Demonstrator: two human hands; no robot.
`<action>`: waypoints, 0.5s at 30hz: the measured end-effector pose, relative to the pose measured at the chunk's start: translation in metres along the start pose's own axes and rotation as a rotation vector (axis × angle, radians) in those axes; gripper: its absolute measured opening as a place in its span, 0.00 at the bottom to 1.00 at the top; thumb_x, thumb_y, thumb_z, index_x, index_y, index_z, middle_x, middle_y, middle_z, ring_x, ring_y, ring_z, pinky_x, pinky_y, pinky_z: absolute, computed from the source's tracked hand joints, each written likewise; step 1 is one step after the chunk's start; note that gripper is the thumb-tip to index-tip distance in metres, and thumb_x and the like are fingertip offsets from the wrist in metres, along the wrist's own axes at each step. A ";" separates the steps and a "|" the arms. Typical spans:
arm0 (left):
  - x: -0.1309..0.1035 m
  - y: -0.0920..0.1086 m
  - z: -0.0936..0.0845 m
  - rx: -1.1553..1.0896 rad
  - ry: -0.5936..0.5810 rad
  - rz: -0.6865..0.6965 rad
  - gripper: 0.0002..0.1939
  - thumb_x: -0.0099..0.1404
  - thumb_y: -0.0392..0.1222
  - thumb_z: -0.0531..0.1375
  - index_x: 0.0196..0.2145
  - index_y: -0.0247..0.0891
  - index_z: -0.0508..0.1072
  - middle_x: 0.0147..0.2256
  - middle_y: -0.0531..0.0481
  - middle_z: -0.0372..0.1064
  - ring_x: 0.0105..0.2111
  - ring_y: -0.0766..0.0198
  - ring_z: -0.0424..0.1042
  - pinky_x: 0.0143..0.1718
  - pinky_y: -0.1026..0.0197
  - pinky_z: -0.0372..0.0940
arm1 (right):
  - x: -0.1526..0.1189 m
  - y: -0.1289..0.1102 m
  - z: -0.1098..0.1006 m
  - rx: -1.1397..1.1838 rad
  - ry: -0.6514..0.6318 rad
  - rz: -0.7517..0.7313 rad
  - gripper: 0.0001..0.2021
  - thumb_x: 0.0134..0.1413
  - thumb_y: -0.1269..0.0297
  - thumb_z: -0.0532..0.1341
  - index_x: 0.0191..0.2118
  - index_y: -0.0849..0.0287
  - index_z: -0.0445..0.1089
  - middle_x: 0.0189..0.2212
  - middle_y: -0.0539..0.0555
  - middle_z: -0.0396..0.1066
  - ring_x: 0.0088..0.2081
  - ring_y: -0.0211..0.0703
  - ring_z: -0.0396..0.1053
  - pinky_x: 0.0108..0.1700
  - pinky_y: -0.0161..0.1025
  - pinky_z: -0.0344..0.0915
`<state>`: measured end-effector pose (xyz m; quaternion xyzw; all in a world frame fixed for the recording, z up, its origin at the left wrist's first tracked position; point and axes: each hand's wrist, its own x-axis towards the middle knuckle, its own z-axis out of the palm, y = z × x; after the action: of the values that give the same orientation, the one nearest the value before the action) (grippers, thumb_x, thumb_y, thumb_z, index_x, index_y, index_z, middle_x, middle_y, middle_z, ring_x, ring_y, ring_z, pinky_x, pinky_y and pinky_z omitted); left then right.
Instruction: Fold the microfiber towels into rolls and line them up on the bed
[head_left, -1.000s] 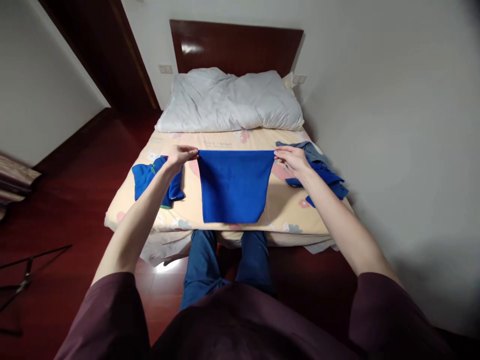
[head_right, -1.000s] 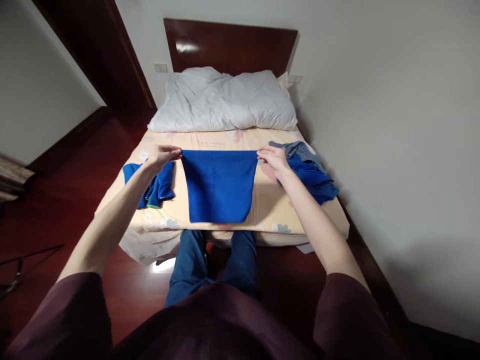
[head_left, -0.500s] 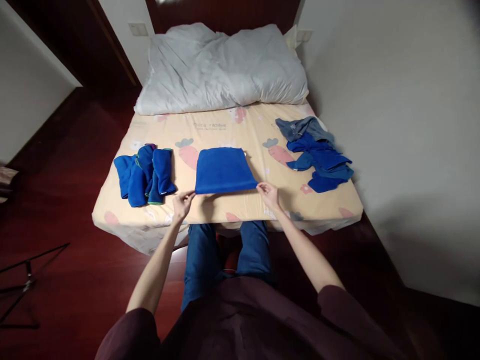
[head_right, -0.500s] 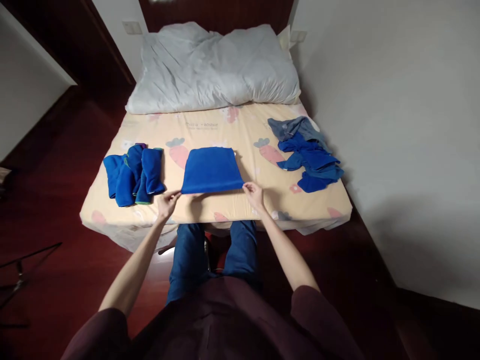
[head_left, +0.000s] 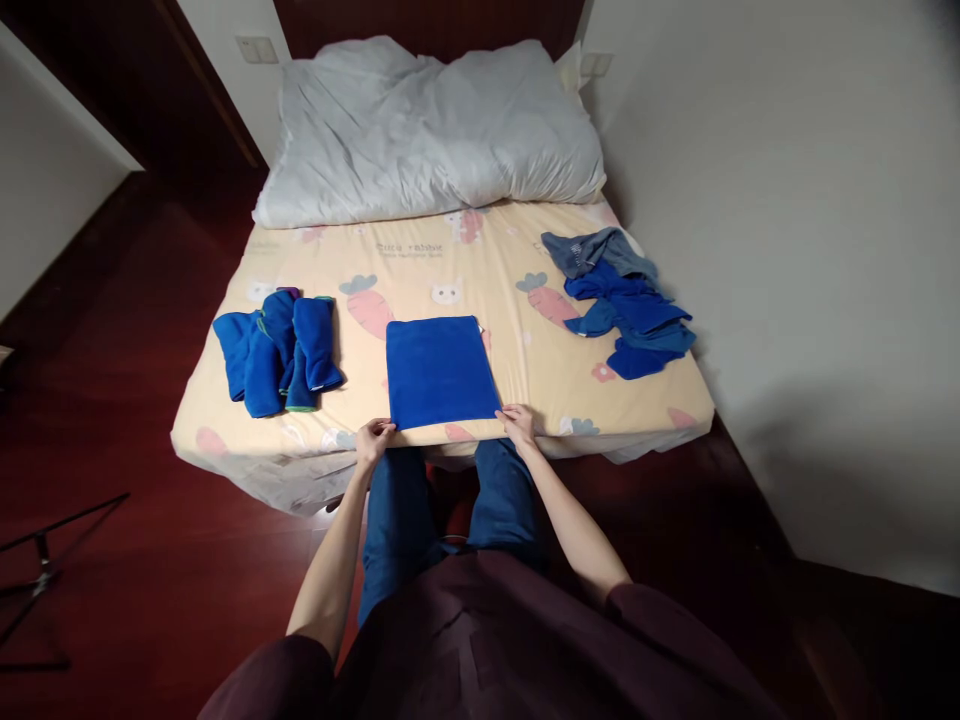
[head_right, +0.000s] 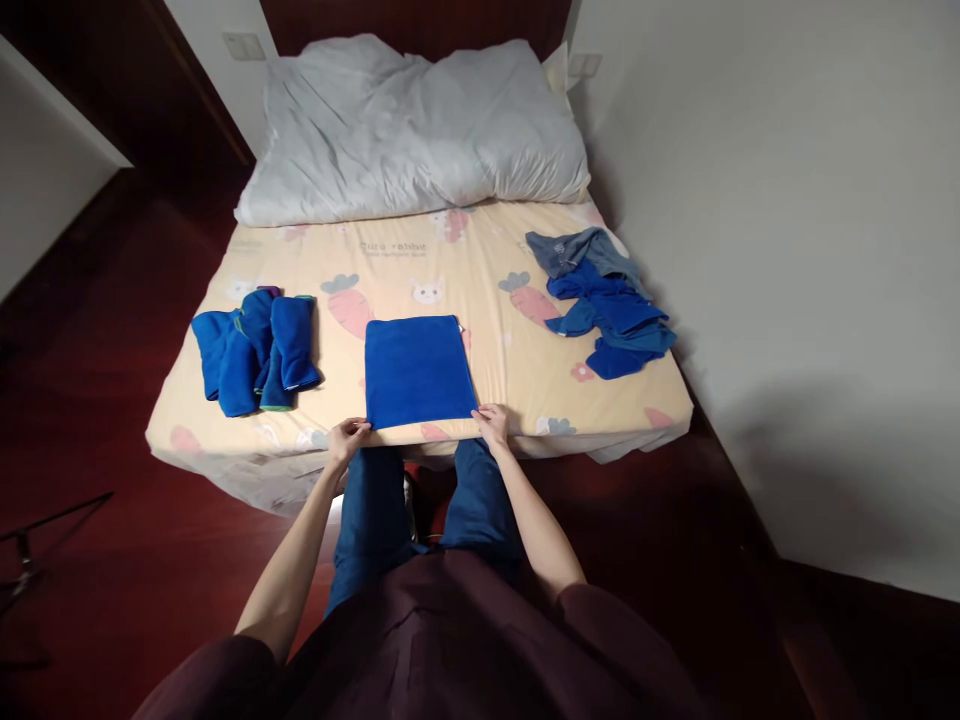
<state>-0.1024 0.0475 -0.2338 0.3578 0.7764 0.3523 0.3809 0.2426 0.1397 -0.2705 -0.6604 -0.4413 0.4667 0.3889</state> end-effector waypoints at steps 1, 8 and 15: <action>-0.002 0.000 -0.001 -0.002 0.004 0.007 0.15 0.58 0.47 0.64 0.40 0.36 0.77 0.38 0.42 0.82 0.43 0.52 0.81 0.46 0.57 0.74 | -0.004 0.000 -0.002 -0.008 -0.002 0.001 0.25 0.37 0.41 0.71 0.32 0.57 0.69 0.30 0.58 0.79 0.23 0.44 0.72 0.21 0.38 0.66; -0.023 -0.017 -0.021 0.101 -0.040 0.064 0.16 0.57 0.49 0.63 0.41 0.39 0.76 0.38 0.43 0.81 0.44 0.49 0.80 0.49 0.52 0.73 | -0.029 0.013 -0.023 -0.064 -0.068 -0.013 0.22 0.33 0.45 0.74 0.29 0.56 0.73 0.29 0.56 0.80 0.31 0.54 0.78 0.26 0.43 0.72; 0.040 0.006 -0.026 0.089 -0.243 -0.012 0.31 0.52 0.58 0.69 0.48 0.39 0.74 0.37 0.43 0.81 0.43 0.48 0.81 0.45 0.54 0.73 | 0.037 0.008 -0.013 -0.136 -0.175 -0.004 0.20 0.36 0.52 0.75 0.34 0.58 0.75 0.31 0.56 0.81 0.36 0.54 0.80 0.40 0.45 0.75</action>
<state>-0.1407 0.0760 -0.2307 0.4099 0.7415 0.2691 0.4580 0.2633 0.1711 -0.2846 -0.6412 -0.5054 0.4908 0.3042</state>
